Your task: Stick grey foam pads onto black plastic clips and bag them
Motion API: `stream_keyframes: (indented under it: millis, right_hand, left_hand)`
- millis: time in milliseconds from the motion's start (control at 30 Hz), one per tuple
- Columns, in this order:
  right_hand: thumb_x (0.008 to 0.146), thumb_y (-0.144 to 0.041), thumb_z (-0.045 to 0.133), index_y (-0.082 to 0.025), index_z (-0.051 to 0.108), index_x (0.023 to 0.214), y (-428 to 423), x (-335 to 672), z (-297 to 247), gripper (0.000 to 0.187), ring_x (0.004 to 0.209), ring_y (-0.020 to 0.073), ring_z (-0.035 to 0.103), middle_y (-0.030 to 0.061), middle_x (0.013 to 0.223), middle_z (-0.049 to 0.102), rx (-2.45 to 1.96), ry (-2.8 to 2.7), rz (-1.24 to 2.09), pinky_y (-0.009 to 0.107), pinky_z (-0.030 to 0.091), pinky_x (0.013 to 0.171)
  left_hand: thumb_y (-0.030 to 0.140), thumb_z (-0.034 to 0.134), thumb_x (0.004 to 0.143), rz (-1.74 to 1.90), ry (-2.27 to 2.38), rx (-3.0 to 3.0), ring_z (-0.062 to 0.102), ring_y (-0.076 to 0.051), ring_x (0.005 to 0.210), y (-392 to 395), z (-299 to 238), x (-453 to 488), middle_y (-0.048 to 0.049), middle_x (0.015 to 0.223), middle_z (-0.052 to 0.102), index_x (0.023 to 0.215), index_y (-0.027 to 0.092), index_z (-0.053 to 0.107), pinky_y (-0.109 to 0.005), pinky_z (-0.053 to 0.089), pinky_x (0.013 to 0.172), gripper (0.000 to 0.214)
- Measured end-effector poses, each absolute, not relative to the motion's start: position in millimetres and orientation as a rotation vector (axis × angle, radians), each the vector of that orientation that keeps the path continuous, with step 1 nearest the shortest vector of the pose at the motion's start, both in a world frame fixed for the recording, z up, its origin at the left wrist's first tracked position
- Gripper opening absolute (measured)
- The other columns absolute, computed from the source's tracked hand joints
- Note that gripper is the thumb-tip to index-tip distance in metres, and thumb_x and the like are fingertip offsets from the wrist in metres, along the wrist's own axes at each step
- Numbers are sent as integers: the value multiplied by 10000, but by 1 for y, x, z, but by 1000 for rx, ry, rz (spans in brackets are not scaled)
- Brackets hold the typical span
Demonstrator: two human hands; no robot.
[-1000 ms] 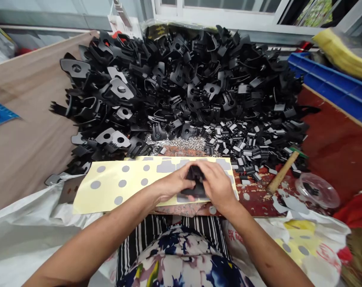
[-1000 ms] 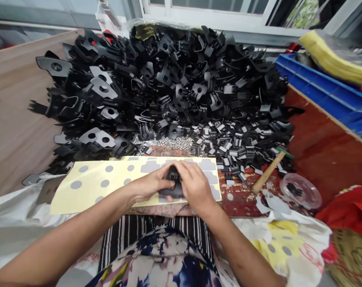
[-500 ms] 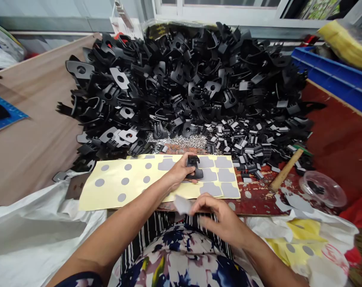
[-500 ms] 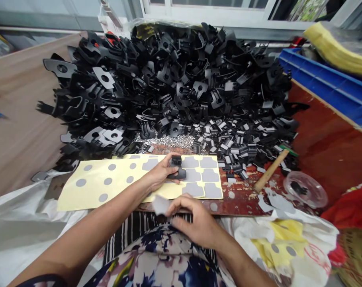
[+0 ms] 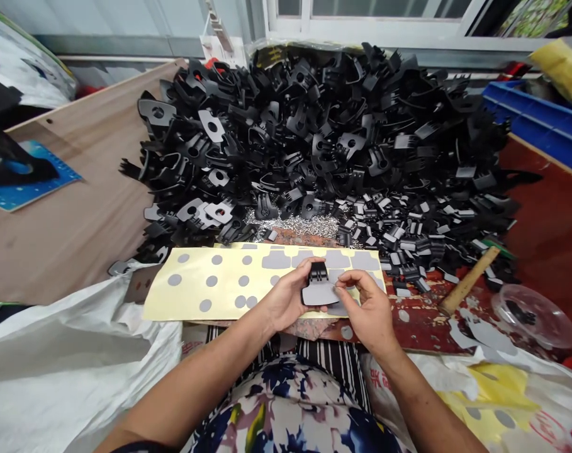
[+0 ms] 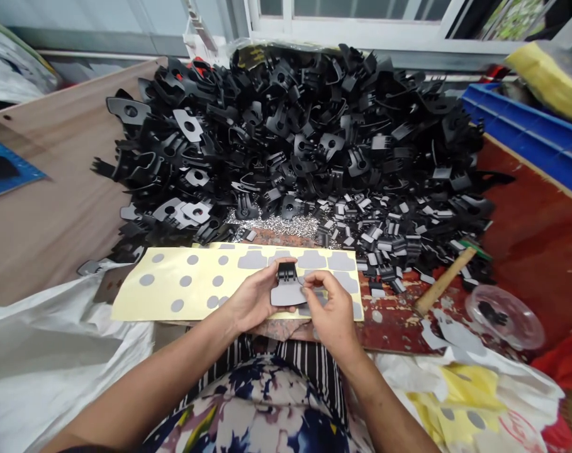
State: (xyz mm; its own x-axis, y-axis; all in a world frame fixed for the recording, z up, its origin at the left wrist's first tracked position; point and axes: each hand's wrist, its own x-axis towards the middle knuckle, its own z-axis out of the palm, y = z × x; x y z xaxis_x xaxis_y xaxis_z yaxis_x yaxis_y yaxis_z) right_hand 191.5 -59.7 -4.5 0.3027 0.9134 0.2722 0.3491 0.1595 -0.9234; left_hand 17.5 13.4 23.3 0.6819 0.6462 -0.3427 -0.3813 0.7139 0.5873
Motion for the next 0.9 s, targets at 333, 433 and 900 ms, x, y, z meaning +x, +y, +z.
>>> stream_keyframes:
  millis: [333, 433, 900]
  right_hand:
    - [920, -241, 674, -236, 669, 1002, -60, 190, -8, 82, 910, 188, 649, 11, 935, 679, -1422, -1276, 613, 312, 506, 865]
    - [921, -244, 676, -237, 668, 1003, -61, 190, -11, 82, 916, 188, 649, 12, 938, 678, -1426, -1266, 624, 312, 508, 868]
    - [942, -203, 596, -239, 625, 950, -64, 183, 2, 47, 861, 203, 666, 17, 892, 682, -1507, -1444, 404, 328, 540, 819]
  left_hand:
    - [459, 650, 966, 580, 488, 496, 673, -226, 936, 13, 21, 17, -113, 1262, 616, 1295, 272, 641, -298, 604, 641, 378]
    - [443, 636, 975, 584, 487, 482, 665, -216, 920, 12, 20, 17, -110, 1259, 604, 1289, 266, 642, -295, 608, 634, 360]
    - [347, 833, 817, 626, 544, 631, 643, -208, 927, 5, 19, 19, -59, 1169, 603, 1283, 289, 579, -299, 561, 723, 534]
